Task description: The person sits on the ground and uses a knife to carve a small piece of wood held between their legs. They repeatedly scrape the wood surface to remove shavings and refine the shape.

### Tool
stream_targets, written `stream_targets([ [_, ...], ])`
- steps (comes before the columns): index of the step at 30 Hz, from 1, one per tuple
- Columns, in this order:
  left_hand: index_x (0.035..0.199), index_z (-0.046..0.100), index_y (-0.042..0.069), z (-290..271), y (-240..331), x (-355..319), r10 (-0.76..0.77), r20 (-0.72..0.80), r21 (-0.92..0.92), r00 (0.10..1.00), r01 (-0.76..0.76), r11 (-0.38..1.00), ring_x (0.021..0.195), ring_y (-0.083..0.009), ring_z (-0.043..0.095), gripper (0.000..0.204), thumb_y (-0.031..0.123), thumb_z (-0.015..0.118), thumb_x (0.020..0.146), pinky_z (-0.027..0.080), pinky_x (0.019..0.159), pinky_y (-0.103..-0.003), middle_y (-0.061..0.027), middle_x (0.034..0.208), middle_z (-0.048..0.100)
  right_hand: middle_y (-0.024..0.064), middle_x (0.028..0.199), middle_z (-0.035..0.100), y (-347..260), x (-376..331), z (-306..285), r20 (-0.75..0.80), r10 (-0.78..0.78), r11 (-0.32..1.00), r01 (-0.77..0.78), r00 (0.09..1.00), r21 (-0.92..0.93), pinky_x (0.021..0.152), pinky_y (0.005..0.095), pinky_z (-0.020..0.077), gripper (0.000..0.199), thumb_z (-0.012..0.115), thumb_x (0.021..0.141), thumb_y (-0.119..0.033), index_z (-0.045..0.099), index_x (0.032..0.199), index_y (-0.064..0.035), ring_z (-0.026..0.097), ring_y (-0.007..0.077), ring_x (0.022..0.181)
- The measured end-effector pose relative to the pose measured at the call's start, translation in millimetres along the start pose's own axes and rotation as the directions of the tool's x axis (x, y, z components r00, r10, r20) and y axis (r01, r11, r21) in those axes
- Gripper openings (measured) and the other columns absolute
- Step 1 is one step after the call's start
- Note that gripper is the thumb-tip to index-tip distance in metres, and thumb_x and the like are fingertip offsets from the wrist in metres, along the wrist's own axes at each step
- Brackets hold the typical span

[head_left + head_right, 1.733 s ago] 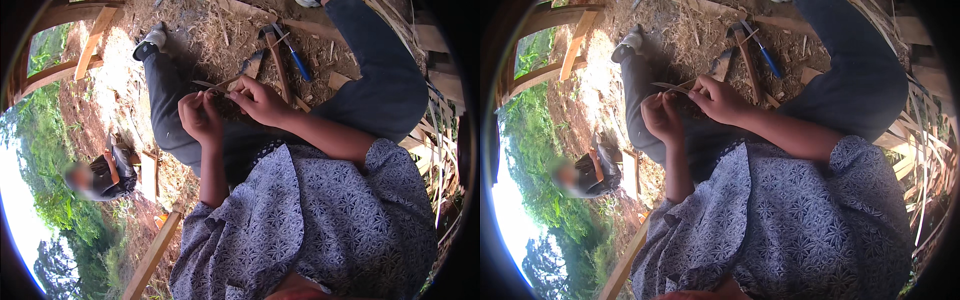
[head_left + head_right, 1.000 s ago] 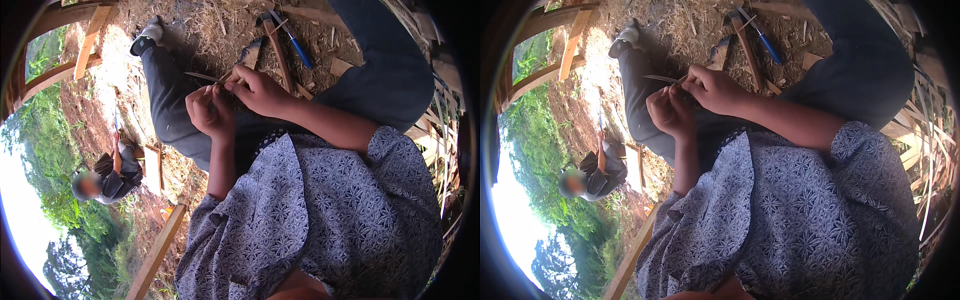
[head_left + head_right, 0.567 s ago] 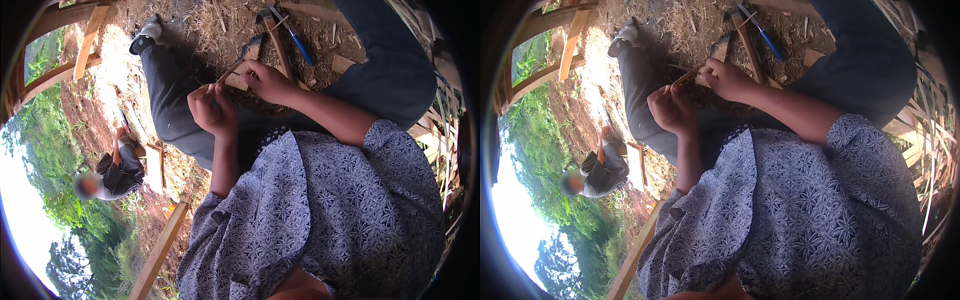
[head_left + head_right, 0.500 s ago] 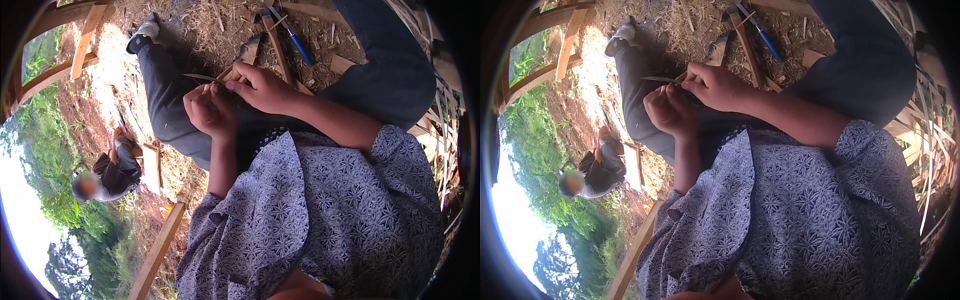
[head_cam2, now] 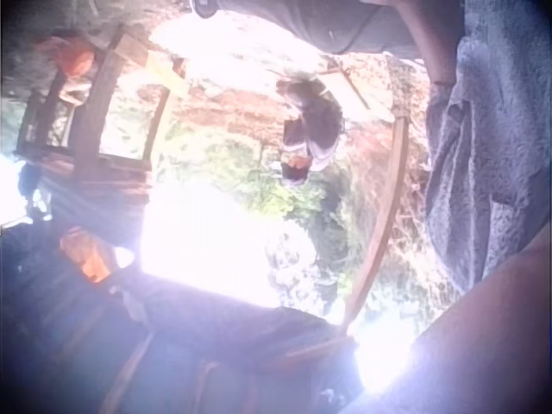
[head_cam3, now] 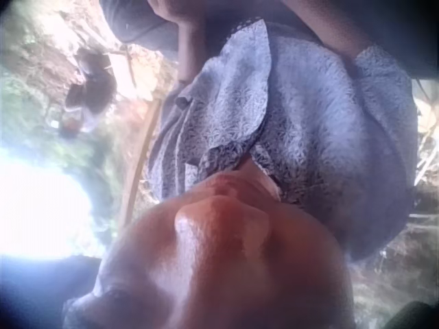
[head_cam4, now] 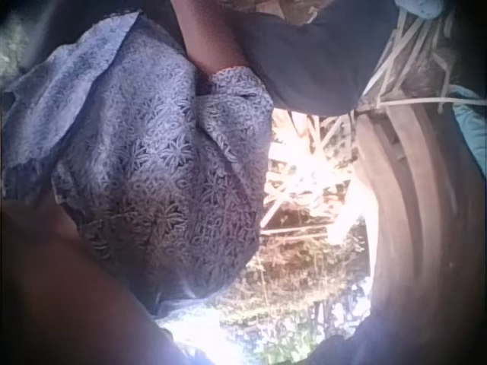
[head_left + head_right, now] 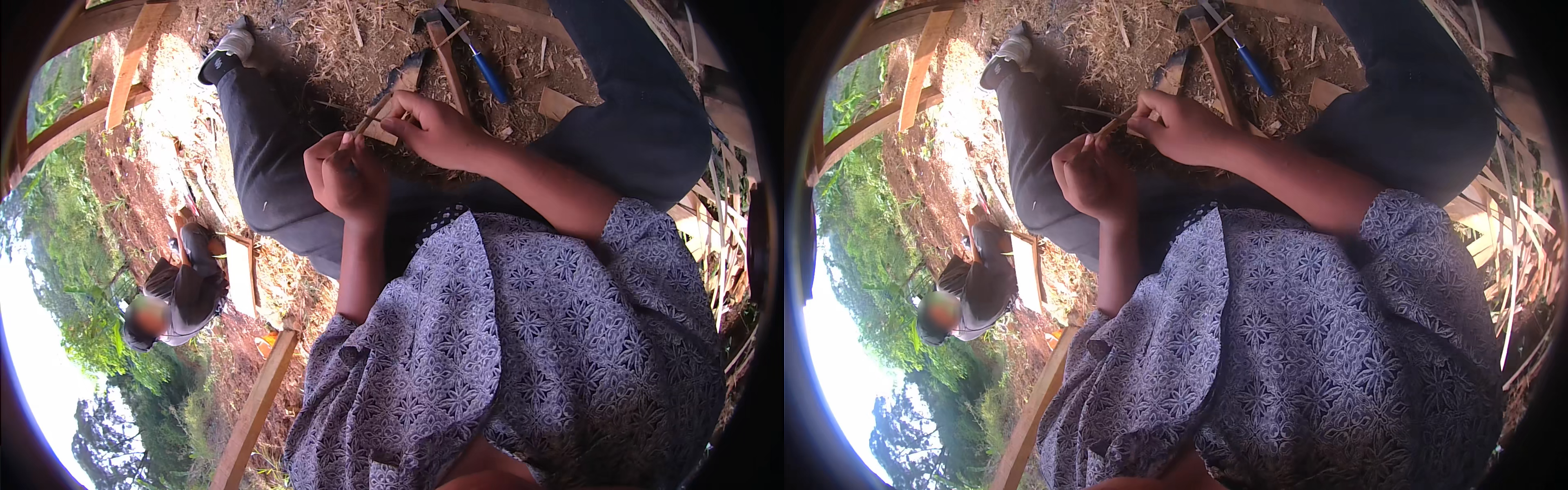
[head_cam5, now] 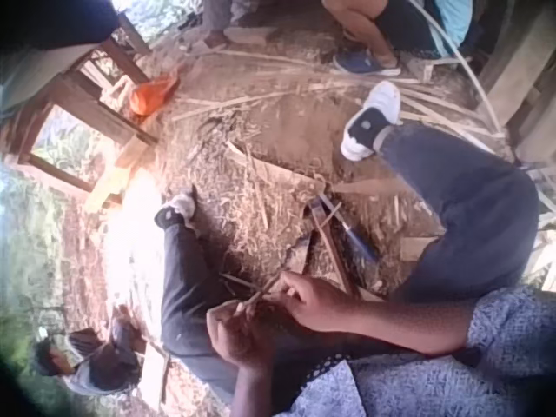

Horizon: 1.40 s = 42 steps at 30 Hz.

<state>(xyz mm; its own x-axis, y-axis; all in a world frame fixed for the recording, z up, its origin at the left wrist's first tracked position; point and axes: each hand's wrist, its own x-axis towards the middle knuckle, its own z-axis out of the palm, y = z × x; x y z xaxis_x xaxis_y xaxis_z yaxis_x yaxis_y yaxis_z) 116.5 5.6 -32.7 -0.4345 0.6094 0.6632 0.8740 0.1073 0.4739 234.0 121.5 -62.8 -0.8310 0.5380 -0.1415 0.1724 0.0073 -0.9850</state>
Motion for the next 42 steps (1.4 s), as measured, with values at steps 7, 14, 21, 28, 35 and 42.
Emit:
stream_targets([
  [7, 0.096, 0.061, 0.002, -5.6, 0.5, -0.4, 0.002, 0.004, 0.056, 1.000, -0.003, 0.998, 0.081, -0.0249, 0.066, 0.011, -0.003, 0.071, 0.094, 0.056, 0.068, -0.034, -0.0140, 0.093, 0.067, 0.0030, 0.073, 0.061, 14.6, 5.7, 0.3, -0.008, 0.089, 0.993, -0.090, 0.996, -0.083, 0.062, 0.0300, 0.0475, 0.018, 0.062, 0.106, -0.022, 0.060, 0.107, -0.0041, 0.060, 0.0096, 0.066],
  [14, 0.096, 0.062, 0.002, -4.7, -1.1, 0.6, -0.011, -0.003, 0.043, 1.000, 0.011, 0.999, 0.080, -0.0264, 0.067, 0.013, -0.002, 0.073, 0.092, 0.056, 0.068, -0.035, -0.0141, 0.093, 0.068, 0.0017, 0.073, 0.059, 16.0, 7.0, -2.3, 0.000, 0.211, 0.973, -0.210, 0.977, -0.100, 0.062, 0.0294, 0.0453, 0.022, 0.061, 0.106, -0.026, 0.059, 0.105, -0.0041, 0.058, 0.0083, 0.069],
  [21, 0.097, 0.062, 0.003, -3.7, -1.3, 3.3, 0.009, 0.018, 0.047, 1.000, -0.010, 0.999, 0.081, -0.0265, 0.068, 0.013, -0.002, 0.073, 0.092, 0.056, 0.068, -0.035, -0.0147, 0.093, 0.068, 0.0034, 0.078, 0.062, 17.9, 11.0, -4.7, 0.027, 0.185, 0.982, -0.184, 0.982, -0.035, 0.064, 0.0307, 0.0483, 0.020, 0.062, 0.105, -0.025, 0.059, 0.104, -0.0048, 0.060, 0.0091, 0.071],
  [28, 0.097, 0.061, 0.002, -6.9, -10.4, 5.6, -0.066, -0.042, 0.010, 0.997, 0.067, 0.998, 0.082, -0.0257, 0.067, 0.013, -0.006, 0.071, 0.092, 0.055, 0.067, -0.034, -0.0148, 0.095, 0.066, 0.0011, 0.073, 0.059, -14.8, 8.9, 0.0, 0.143, 0.072, 0.987, -0.091, 0.987, 0.131, 0.061, 0.0272, 0.0441, 0.021, 0.062, 0.106, -0.026, 0.059, 0.104, -0.0048, 0.056, 0.0059, 0.066],
  [35, 0.099, 0.063, 0.003, -8.0, -15.0, 6.0, -0.053, -0.036, 0.017, 0.998, 0.054, 0.998, 0.082, -0.0262, 0.066, 0.014, -0.006, 0.071, 0.091, 0.055, 0.066, -0.035, -0.0148, 0.093, 0.066, 0.0025, 0.072, 0.061, -8.6, 7.1, 9.2, 0.049, -0.005, 0.999, 0.002, 0.999, 0.052, 0.060, 0.0270, 0.0444, 0.020, 0.063, 0.106, -0.024, 0.060, 0.104, -0.0038, 0.057, 0.0068, 0.064],
  [42, 0.095, 0.061, 0.003, -6.7, -10.9, 4.6, -0.005, -0.018, 0.037, 1.000, 0.006, 0.999, 0.080, -0.0255, 0.065, 0.014, -0.004, 0.073, 0.091, 0.053, 0.064, -0.035, -0.0144, 0.092, 0.066, 0.0050, 0.078, 0.065, -4.0, 4.0, 9.5, -0.036, 0.020, 1.000, -0.021, 0.999, -0.014, 0.063, 0.0294, 0.0476, 0.017, 0.063, 0.105, -0.020, 0.060, 0.103, -0.0030, 0.061, 0.0082, 0.069],
])
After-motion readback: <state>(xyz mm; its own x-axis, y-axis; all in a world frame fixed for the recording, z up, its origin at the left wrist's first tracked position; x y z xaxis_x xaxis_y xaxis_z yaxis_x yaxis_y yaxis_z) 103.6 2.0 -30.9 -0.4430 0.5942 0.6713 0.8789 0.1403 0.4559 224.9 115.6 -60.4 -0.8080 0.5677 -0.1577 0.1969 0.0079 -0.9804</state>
